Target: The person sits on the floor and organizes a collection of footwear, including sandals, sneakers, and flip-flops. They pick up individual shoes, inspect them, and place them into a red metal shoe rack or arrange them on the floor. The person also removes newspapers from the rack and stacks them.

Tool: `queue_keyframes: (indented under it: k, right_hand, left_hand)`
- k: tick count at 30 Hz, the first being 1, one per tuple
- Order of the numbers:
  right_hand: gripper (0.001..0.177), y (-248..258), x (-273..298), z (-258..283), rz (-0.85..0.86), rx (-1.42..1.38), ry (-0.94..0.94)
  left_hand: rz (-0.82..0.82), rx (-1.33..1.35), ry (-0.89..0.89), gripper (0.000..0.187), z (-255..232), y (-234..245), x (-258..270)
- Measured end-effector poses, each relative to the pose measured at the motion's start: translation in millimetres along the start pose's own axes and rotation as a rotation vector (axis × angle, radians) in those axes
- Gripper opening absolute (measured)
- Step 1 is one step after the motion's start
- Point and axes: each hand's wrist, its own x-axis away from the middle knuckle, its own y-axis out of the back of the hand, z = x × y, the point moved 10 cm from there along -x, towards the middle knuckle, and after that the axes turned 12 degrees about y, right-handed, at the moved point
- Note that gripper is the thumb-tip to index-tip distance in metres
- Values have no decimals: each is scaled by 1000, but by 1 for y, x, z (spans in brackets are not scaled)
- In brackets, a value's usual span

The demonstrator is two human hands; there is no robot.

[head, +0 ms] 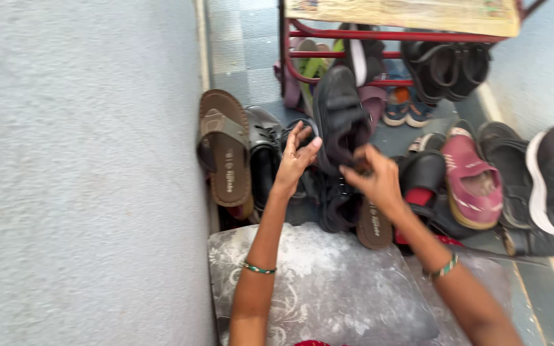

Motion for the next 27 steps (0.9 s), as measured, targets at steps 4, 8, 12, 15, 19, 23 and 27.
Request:
queue_keyframes:
  k: [4, 8, 12, 15, 19, 23, 27]
  right_hand:
    - [35, 37, 53, 33, -107, 139, 93]
    - [34, 45, 82, 41, -136, 225, 54]
    - [36, 46, 94, 44, -159, 258, 67]
    - [36, 44, 100, 43, -162, 282, 46]
    - [48, 48, 102, 38, -212, 124, 0]
    - [54, 57, 105, 21, -370, -195, -125]
    - [54, 67, 91, 13, -406, -257, -155]
  left_hand:
    - [227, -200, 65, 108, 11, -45, 16]
    - [283, -406, 113, 127, 27, -70, 27]
    - [243, -549, 95, 135, 32, -80, 32]
    - [177, -675, 36, 129, 29, -81, 33]
    - [172, -612, 32, 124, 28, -78, 29]
    - [210, -552, 66, 121, 31, -79, 28]
    - [287, -515, 108, 118, 39, -85, 27]
